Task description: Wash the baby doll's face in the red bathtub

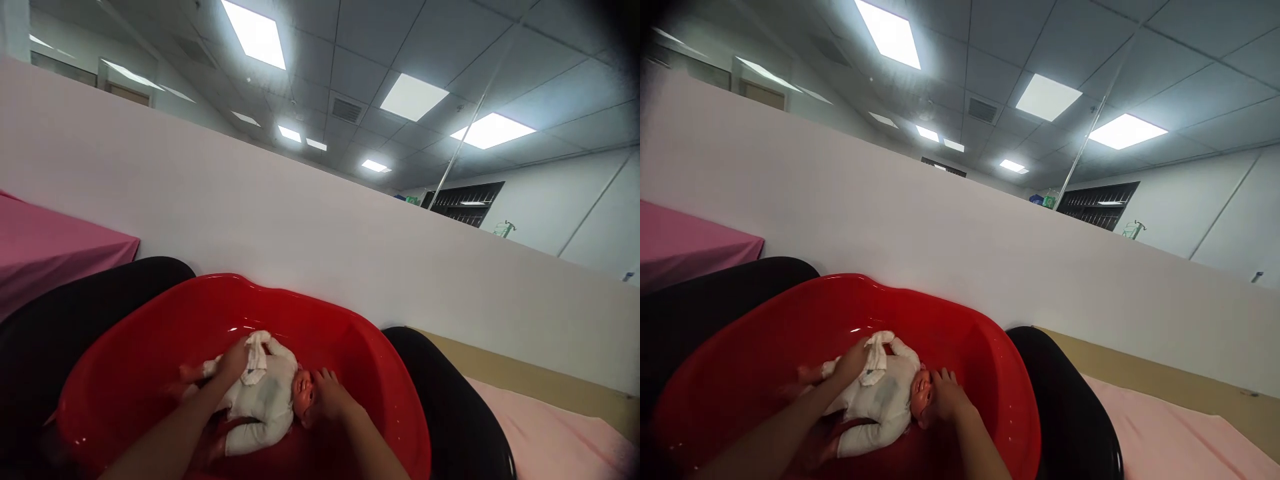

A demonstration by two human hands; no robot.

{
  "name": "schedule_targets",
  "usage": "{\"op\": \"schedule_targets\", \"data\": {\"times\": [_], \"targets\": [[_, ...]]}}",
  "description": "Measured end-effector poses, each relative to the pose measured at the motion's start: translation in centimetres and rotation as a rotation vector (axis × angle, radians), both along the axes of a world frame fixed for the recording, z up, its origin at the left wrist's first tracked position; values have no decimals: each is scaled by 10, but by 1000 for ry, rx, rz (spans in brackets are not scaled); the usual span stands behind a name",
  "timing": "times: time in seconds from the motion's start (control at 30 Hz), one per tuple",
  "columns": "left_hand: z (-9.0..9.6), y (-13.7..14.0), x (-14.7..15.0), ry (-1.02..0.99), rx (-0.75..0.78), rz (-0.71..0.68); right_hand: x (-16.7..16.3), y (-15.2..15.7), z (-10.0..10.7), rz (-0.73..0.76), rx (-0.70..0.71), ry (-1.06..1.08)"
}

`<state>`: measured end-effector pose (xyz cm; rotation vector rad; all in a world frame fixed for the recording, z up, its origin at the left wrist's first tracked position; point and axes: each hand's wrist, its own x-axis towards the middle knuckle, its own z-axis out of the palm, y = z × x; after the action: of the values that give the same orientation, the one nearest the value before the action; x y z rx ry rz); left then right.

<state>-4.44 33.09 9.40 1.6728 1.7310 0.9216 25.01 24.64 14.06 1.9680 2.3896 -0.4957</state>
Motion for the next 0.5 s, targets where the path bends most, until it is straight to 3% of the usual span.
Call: {"op": "schedule_targets", "data": {"times": [0.13, 0.23, 0.3, 0.37, 0.5], "targets": [[14, -21, 44, -100, 249, -343, 1, 0, -1, 4, 23, 9], [8, -37, 66, 35, 249, -634, 1, 0, -2, 20, 35, 48], [3, -42, 71, 202, 240, -734, 1, 0, -2, 15, 30, 48], [-2, -41, 69, 335, 206, -718, 0, 0, -2, 3, 20, 34], [-8, -30, 48, 427, 167, -504, 1, 0, -4, -6, 22, 40]]}}
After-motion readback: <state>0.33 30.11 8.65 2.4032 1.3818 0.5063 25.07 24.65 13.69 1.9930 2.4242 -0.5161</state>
